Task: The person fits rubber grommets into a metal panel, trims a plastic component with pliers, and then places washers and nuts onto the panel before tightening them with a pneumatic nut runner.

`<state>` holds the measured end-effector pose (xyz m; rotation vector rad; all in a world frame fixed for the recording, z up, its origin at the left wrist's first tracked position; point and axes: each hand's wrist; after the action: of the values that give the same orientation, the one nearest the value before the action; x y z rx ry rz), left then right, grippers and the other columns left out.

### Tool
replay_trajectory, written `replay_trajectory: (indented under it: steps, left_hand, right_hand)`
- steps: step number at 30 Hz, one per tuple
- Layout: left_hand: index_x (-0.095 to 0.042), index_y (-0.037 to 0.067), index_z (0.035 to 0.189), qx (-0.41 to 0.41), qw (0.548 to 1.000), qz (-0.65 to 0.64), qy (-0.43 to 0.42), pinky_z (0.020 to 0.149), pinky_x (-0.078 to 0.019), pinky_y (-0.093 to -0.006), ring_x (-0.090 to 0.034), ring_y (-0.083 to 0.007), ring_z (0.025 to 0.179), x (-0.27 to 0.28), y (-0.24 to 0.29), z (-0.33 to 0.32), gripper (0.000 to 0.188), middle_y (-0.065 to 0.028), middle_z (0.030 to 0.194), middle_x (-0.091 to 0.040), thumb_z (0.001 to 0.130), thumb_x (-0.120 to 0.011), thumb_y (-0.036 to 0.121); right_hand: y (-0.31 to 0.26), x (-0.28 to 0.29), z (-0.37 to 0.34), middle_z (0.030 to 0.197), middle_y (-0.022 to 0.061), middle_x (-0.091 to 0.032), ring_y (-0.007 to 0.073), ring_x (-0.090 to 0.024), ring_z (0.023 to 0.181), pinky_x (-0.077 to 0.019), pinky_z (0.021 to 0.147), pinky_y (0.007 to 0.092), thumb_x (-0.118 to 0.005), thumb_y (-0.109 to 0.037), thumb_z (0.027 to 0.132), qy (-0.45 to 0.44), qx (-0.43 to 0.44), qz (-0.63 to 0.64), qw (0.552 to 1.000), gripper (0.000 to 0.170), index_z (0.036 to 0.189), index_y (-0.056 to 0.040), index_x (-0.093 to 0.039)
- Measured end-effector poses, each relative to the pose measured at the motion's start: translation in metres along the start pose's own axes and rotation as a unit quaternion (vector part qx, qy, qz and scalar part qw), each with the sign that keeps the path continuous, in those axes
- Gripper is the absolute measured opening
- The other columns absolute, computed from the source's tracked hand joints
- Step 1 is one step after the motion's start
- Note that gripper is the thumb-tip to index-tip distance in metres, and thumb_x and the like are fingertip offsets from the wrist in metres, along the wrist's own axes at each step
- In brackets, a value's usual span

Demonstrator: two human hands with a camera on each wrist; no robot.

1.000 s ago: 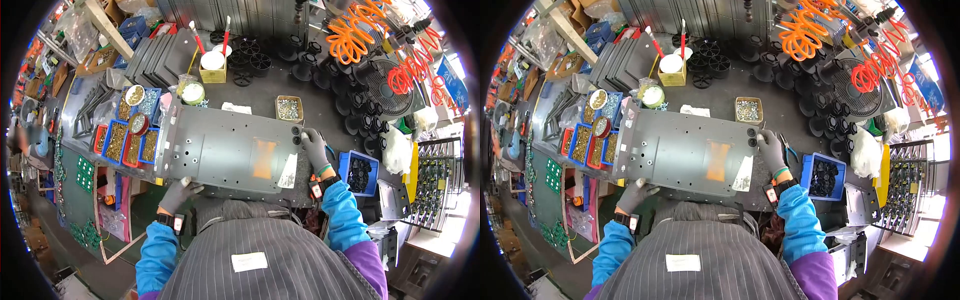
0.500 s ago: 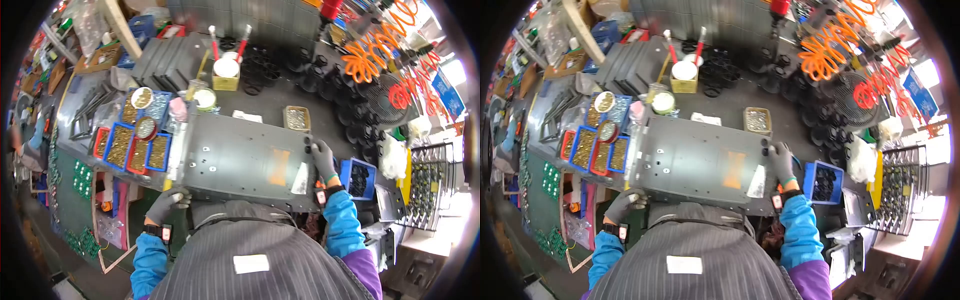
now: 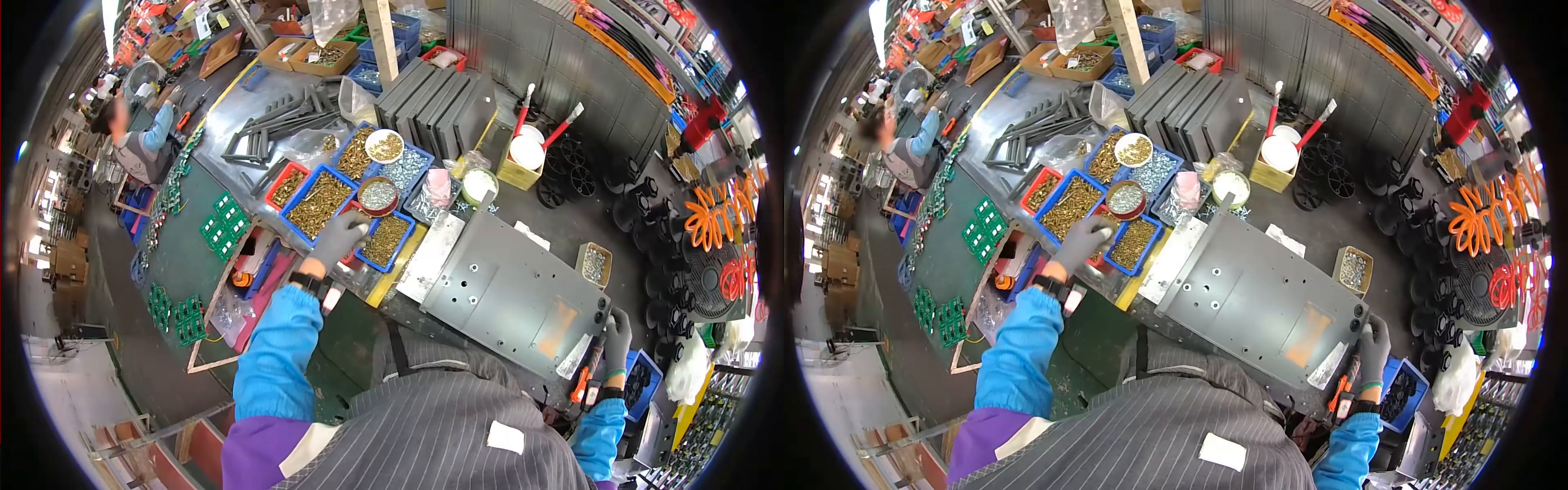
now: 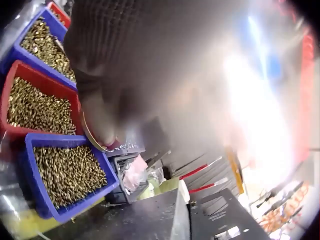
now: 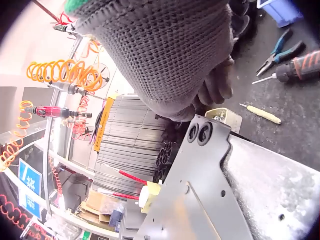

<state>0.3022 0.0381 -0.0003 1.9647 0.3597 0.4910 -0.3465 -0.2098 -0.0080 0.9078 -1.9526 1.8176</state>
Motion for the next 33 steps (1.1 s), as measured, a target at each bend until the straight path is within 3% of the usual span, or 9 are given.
replay_trajectory:
  steps: [4, 8, 10, 14, 16, 20, 27, 32, 33]
  left_hand:
    - [-0.069, -0.003, 0.106, -0.057, 0.99, 0.128, 0.02, 0.069, -0.0567, -0.0319, -0.07, -0.0169, 0.076, -0.014, 0.017, 0.038, 0.019, -0.0127, 0.091, -0.072, 0.094, -0.063, 0.011]
    - [-0.071, 0.001, 0.101, -0.157, 0.96, 0.222, -0.059, 0.075, -0.0564, -0.0382, -0.071, -0.025, 0.077, -0.052, 0.013, 0.093, 0.018, -0.0156, 0.089, -0.073, 0.092, -0.062, 0.013]
    - [-0.074, 0.006, 0.104, -0.278, 0.848, 0.444, -0.084, 0.076, -0.0562, -0.0449, -0.073, -0.0317, 0.085, -0.078, 0.012, 0.124, 0.022, -0.0152, 0.094, -0.075, 0.088, -0.063, 0.017]
    - [-0.076, 0.015, 0.105, -0.134, 0.725, 0.665, -0.121, 0.081, -0.0568, -0.0485, -0.073, -0.0357, 0.096, -0.123, -0.002, 0.163, 0.023, -0.0165, 0.102, -0.075, 0.089, -0.059, 0.019]
    - [-0.071, 0.015, 0.117, -0.164, 0.748, 0.633, -0.117, 0.081, -0.057, -0.0478, -0.074, -0.0358, 0.096, -0.13, -0.002, 0.166, 0.028, -0.0164, 0.103, -0.075, 0.094, -0.054, 0.018]
    - [-0.062, 0.017, 0.129, -0.163, 0.734, 0.648, -0.123, 0.078, -0.0567, -0.0464, -0.074, -0.0344, 0.095, -0.138, 0.001, 0.165, 0.034, -0.0154, 0.104, -0.075, 0.099, -0.045, 0.014]
    - [-0.065, 0.02, 0.129, -0.141, 0.784, 0.587, -0.142, 0.087, -0.054, -0.0478, -0.071, -0.0371, 0.101, -0.141, 0.011, 0.16, 0.032, -0.0198, 0.111, -0.072, 0.1, -0.05, 0.026]
    - [-0.067, 0.02, 0.129, -0.189, 0.788, 0.566, -0.153, 0.089, -0.0537, -0.0473, -0.07, -0.0387, 0.103, -0.135, 0.006, 0.168, 0.035, -0.0201, 0.112, -0.072, 0.097, -0.053, 0.024]
    - [-0.07, 0.018, 0.121, -0.173, 0.788, 0.571, -0.151, 0.089, -0.0537, -0.0468, -0.07, -0.0367, 0.103, -0.135, 0.004, 0.17, 0.031, -0.0176, 0.111, -0.073, 0.095, -0.056, 0.025]
  right_hand:
    - [-0.054, 0.011, -0.017, 0.109, 0.0069, -0.069, 0.0145, -0.063, 0.099, -0.05, 0.091, 0.0289, -0.057, -0.009, 0.098, 0.078, 0.005, -0.036, 0.996, 0.027, 0.122, 0.0019, -0.064]
    - [-0.054, 0.016, -0.026, 0.106, 0.0055, -0.068, 0.0131, -0.062, 0.095, -0.05, 0.087, 0.0276, -0.056, -0.007, 0.098, 0.098, 0.031, -0.036, 0.994, 0.024, 0.119, 0.0021, -0.065]
    - [-0.059, 0.015, -0.029, 0.104, 0.0055, -0.068, 0.0127, -0.062, 0.093, -0.0494, 0.087, 0.0272, -0.056, -0.005, 0.098, 0.092, 0.029, -0.041, 0.994, 0.023, 0.117, 0.0026, -0.066]
    - [-0.089, 0.013, -0.046, 0.1, 0.0059, -0.067, 0.0127, -0.061, 0.091, -0.0496, 0.085, 0.028, -0.055, -0.003, 0.096, 0.099, 0.037, -0.028, 0.994, 0.022, 0.114, 0.0031, -0.066]
    - [-0.101, 0.015, -0.058, 0.1, 0.0071, -0.067, 0.0143, -0.062, 0.09, -0.0499, 0.085, 0.029, -0.055, -0.003, 0.095, 0.112, 0.038, -0.03, 0.992, 0.021, 0.113, 0.0034, -0.066]
    - [-0.097, 0.02, -0.077, 0.099, 0.0112, -0.068, 0.0191, -0.064, 0.09, -0.0502, 0.085, 0.0315, -0.055, -0.004, 0.095, 0.133, 0.01, -0.093, 0.987, 0.021, 0.11, 0.0043, -0.067]
    - [-0.083, 0.015, -0.088, 0.1, 0.0149, -0.068, 0.0271, -0.066, 0.091, -0.0506, 0.084, 0.0356, -0.056, -0.004, 0.093, 0.15, 0.05, -0.135, 0.978, 0.021, 0.108, 0.0034, -0.067]
    - [-0.098, 0.011, -0.089, 0.099, 0.0163, -0.067, 0.0293, -0.066, 0.091, -0.0508, 0.083, 0.0374, -0.058, -0.007, 0.093, 0.15, 0.055, -0.144, 0.977, 0.02, 0.108, 0.0029, -0.068]
    - [-0.099, 0.011, -0.09, 0.099, 0.0166, -0.067, 0.0298, -0.066, 0.091, -0.0509, 0.083, 0.0377, -0.058, -0.007, 0.093, 0.148, 0.057, -0.148, 0.976, 0.02, 0.108, 0.0027, -0.068]
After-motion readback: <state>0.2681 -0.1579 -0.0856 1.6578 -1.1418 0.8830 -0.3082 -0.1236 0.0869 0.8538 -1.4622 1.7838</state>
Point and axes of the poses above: each hand's wrist, its own z-axis towards the middle knuckle, its own x-axis out of the back of the hand, y = z × x
